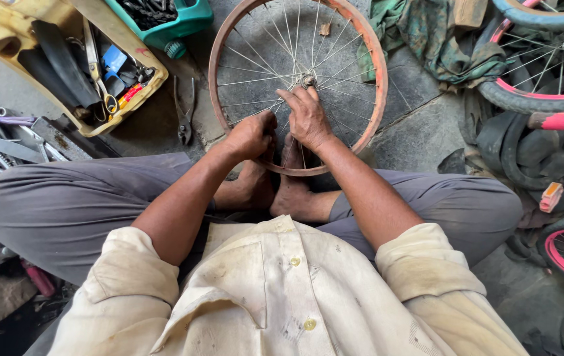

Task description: The person repairs a bicycle wheel while sitting on the floor, handling the rim, spokes, and hub, and using a small tool to adjust or tighten components.

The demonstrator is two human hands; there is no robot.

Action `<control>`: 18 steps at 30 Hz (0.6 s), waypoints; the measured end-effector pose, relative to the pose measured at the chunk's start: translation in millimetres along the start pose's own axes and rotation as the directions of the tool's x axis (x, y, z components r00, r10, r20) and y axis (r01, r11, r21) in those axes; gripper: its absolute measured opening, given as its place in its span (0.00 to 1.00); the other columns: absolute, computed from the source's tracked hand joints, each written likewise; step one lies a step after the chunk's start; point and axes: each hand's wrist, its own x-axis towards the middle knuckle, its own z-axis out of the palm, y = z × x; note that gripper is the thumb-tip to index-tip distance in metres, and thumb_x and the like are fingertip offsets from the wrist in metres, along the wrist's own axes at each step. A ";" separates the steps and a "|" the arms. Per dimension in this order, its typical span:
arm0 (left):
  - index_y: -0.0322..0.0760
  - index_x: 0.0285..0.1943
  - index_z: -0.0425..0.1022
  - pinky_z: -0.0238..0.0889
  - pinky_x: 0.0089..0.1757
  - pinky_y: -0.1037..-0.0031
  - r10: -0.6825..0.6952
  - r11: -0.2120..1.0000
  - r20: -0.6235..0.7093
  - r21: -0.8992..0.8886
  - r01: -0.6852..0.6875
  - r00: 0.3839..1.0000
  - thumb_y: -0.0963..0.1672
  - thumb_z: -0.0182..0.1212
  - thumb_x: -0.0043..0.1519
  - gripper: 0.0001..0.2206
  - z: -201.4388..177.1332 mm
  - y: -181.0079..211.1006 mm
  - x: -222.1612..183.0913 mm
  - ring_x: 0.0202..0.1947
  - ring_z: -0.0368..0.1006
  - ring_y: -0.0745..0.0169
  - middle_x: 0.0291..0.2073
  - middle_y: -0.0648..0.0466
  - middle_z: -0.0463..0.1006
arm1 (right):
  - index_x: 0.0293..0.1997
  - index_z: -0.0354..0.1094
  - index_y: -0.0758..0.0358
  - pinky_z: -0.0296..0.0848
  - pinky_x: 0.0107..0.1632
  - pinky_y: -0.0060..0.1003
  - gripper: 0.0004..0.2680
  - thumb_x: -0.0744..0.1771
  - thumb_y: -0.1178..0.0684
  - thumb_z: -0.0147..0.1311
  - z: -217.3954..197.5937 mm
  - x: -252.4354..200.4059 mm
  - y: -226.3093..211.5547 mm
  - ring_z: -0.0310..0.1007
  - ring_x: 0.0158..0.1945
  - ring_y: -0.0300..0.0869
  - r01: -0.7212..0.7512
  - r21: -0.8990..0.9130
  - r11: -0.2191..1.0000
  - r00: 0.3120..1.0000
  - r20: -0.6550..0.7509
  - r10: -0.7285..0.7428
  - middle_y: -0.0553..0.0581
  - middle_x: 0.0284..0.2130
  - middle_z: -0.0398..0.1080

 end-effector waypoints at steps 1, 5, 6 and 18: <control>0.33 0.49 0.73 0.70 0.44 0.57 0.024 1.000 -0.022 0.011 -0.024 0.999 0.39 0.61 0.55 0.13 -0.7 0.2 -0.2 0.44 0.77 0.39 0.40 0.40 0.81 | 0.64 0.68 0.58 0.70 0.59 0.46 0.21 0.63 0.67 0.50 0.4 1.0 -0.4 0.65 0.51 0.54 -0.019 0.007 1.000 1.000 0.013 0.019 0.59 0.47 0.67; 0.31 0.51 0.74 0.72 0.43 0.61 -0.114 0.978 0.031 -0.171 0.118 0.993 0.39 0.65 0.54 0.15 -0.1 7.6 -2.2 0.42 0.79 0.47 0.39 0.44 0.81 | 0.67 0.63 0.55 0.70 0.57 0.49 0.24 0.63 0.68 0.49 -4.5 1.5 -0.8 0.65 0.52 0.57 0.013 0.036 0.999 1.000 0.014 -0.014 0.61 0.49 0.68; 0.30 0.51 0.73 0.73 0.42 0.63 -0.198 0.940 0.095 -0.265 0.216 0.976 0.39 0.67 0.54 0.16 2.3 10.9 -3.0 0.41 0.80 0.51 0.38 0.46 0.81 | 0.67 0.61 0.55 0.69 0.57 0.49 0.24 0.63 0.68 0.49 -7.3 -0.9 -0.2 0.65 0.51 0.57 0.011 0.062 0.998 1.000 0.028 -0.013 0.61 0.47 0.68; 0.24 0.54 0.67 0.75 0.34 0.70 -0.241 0.554 0.409 -0.686 0.471 0.880 0.32 0.55 0.62 0.12 12.2 25.2 -0.8 0.29 0.78 0.59 0.35 0.46 0.82 | 0.61 0.61 0.53 0.72 0.53 0.48 0.20 0.64 0.68 0.48 -15.1 3.4 1.5 0.69 0.49 0.56 -0.029 0.099 0.995 0.998 0.063 0.023 0.58 0.44 0.72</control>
